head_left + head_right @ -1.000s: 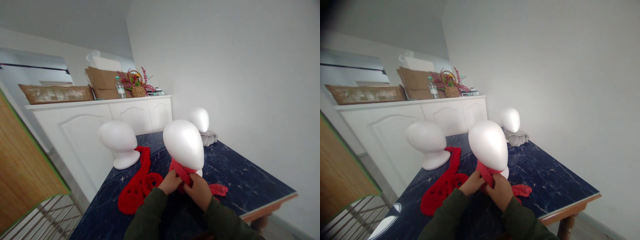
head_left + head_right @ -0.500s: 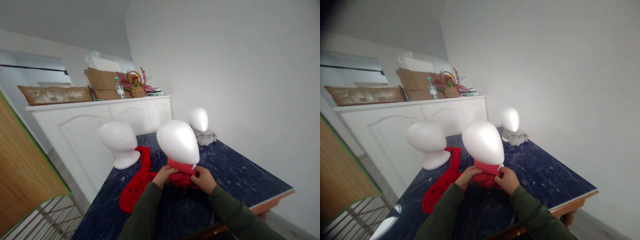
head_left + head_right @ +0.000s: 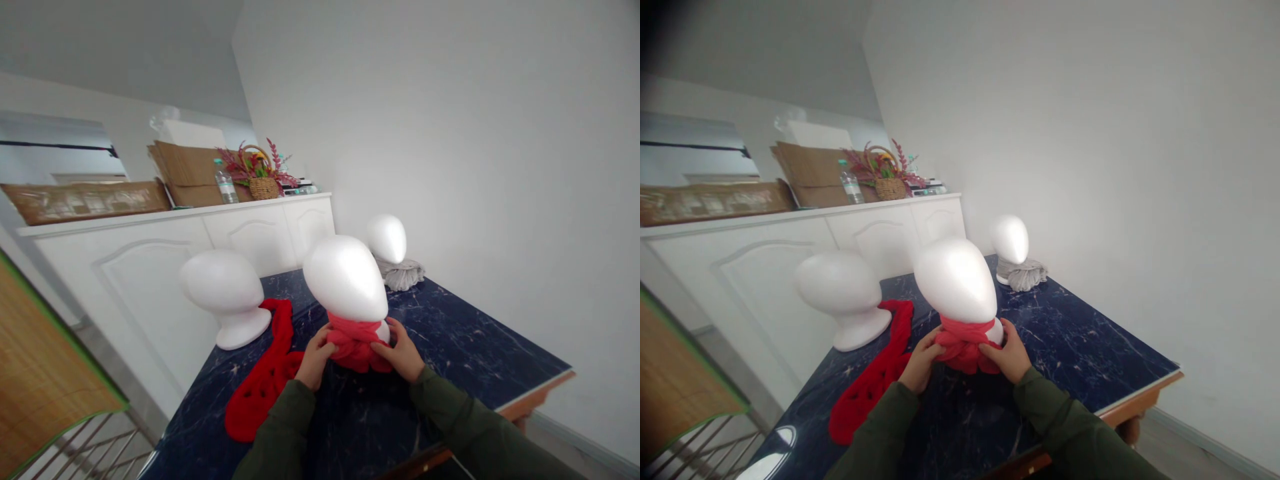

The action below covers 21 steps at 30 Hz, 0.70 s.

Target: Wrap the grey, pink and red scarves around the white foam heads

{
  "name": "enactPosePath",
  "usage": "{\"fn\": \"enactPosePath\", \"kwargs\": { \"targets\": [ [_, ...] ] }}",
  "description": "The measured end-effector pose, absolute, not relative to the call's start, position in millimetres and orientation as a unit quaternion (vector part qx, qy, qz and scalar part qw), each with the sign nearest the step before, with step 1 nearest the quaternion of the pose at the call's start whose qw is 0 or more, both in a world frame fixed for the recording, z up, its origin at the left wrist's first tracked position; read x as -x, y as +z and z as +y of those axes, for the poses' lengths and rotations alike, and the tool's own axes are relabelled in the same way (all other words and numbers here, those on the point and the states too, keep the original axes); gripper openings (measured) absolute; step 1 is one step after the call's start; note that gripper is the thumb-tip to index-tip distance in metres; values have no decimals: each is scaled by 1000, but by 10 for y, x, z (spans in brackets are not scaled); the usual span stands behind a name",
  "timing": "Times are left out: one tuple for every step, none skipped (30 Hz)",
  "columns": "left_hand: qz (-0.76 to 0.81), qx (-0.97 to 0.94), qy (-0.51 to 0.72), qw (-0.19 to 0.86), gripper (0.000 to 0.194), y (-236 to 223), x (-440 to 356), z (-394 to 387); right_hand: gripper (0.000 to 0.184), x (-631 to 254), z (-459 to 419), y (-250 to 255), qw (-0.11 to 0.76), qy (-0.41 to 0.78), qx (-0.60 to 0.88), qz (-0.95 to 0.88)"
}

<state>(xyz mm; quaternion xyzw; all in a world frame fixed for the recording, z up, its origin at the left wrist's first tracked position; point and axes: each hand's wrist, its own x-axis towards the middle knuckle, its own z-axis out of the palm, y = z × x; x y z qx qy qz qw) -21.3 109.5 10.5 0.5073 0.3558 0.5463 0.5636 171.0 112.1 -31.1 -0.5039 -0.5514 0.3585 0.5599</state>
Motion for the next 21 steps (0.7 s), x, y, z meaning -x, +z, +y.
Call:
{"fn": "enactPosePath", "kwargs": {
  "targets": [
    [327,-517,540,578,37,109,211,1086,79,-1710,1124,-310,586,372,495,-523],
    [302,-527,534,588,39,114,212,1078,82,-1710,1126,-308,603,387,488,-499],
    [287,-536,532,590,39,119,212,1071,87,-1710,1127,-306,613,405,484,-476],
    [283,-544,533,583,37,126,211,1064,92,-1710,1127,-302,618,428,480,-452],
    [283,-553,533,574,34,133,208,1056,95,-1711,1124,-296,624,452,474,-426],
    [285,-561,531,567,32,140,202,1047,95,-1712,1120,-286,631,477,460,-403],
    [288,-569,526,563,32,147,192,1036,91,-1714,1113,-273,637,503,435,-390],
    [290,-576,518,562,33,152,178,1024,82,-1715,1104,-257,637,533,404,-382],
    [293,-582,511,560,35,154,163,1013,72,-1715,1095,-239,629,569,371,-377],
    [296,-588,506,557,37,154,148,1003,63,-1714,1085,-222,614,609,338,-371],
    [301,-593,504,552,40,149,135,995,57,-1712,1076,-207,596,649,309,-360],
    [307,-595,506,544,41,142,124,992,54,-1709,1069,-194,579,683,286,-340],
    [313,-596,510,535,42,131,117,992,52,-1704,1065,-183,567,710,273,-314],
    [317,-595,516,528,42,117,114,997,51,-1700,1064,-173,563,728,264,-289],
    [320,-592,523,523,42,102,115,1005,48,-1698,1065,-164,566,737,254,-267],
    [320,-589,530,520,42,85,118,1016,46,-1701,1071,-156,573,742,246,-246],
    [323,-585,537,516,43,68,124,1029,44,-1713,1083,-148,581,744,241,-226],
    [330,-579,544,510,44,51,132,1043,42,-1739,1101,-141,591,742,240,-206],
    [342,-570,552,503,45,34,140,1058,40,-1782,1128,-138,603,737,239,-190],
    [358,-558,561,495,46,16,149,1074,38,-1847,1166,-140,616,729,240,-177],
    [376,-546,569,487,48,-2,157,1091,36,-1936,1215,-148,632,716,244,-166]
  ]
}}
